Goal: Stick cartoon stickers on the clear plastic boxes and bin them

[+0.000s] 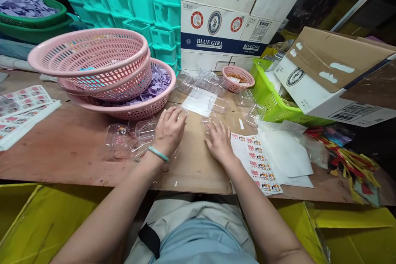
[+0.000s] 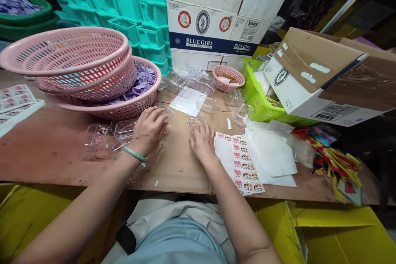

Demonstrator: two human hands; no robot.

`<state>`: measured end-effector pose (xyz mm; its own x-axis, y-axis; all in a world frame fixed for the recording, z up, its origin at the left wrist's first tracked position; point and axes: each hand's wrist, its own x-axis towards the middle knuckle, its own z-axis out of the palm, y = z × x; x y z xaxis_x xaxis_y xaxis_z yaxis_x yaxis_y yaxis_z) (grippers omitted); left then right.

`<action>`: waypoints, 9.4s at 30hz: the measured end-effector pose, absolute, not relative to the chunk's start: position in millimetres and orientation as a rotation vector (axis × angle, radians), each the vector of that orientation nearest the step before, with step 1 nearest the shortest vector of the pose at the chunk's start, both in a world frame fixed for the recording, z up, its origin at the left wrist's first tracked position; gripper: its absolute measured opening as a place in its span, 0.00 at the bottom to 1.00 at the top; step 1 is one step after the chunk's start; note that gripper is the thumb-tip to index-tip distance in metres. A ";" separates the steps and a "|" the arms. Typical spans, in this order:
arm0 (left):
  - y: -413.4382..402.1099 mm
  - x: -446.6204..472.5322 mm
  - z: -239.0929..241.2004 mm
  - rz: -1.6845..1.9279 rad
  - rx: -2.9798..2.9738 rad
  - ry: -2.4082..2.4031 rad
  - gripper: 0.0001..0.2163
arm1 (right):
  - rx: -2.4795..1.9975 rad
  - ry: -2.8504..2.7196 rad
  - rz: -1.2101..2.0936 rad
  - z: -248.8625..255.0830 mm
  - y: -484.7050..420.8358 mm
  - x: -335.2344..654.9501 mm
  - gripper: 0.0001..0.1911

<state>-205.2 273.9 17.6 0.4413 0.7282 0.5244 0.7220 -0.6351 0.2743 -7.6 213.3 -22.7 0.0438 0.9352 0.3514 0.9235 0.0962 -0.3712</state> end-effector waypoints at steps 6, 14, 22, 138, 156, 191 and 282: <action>285.5 -196.1 15.5 0.693 2.748 1.428 0.16 | -1.619 -1.860 0.214 -26.0 183.9 6.8 0.11; 238.0 -169.0 14.6 0.799 2.351 0.999 0.20 | -1.428 -2.068 0.016 -36.5 118.1 5.2 0.18; 225.3 -164.6 -21.8 0.703 2.380 1.158 0.19 | -1.771 -1.930 0.239 -30.2 75.6 49.8 0.50; 226.3 -160.3 -3.0 0.706 2.789 1.303 0.11 | -1.139 -0.598 1.101 15.8 123.9 32.6 0.12; 176.2 -199.2 -20.1 0.801 2.029 0.812 0.21 | -1.463 -1.245 1.344 39.9 129.3 9.8 0.15; 188.0 -203.1 -22.9 0.801 1.833 0.683 0.24 | -1.780 -1.418 1.247 54.5 142.4 -17.7 0.22; 35.3 -80.5 -47.5 0.502 2.390 -0.544 0.21 | -2.502 -0.927 -0.161 -67.5 -115.5 8.8 0.31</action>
<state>-80.5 35.3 -47.5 0.8422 -0.2542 0.4754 -0.4939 -0.7173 0.4915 8.8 -115.5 -67.5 0.7658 0.5868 0.2632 0.6412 -0.6646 -0.3837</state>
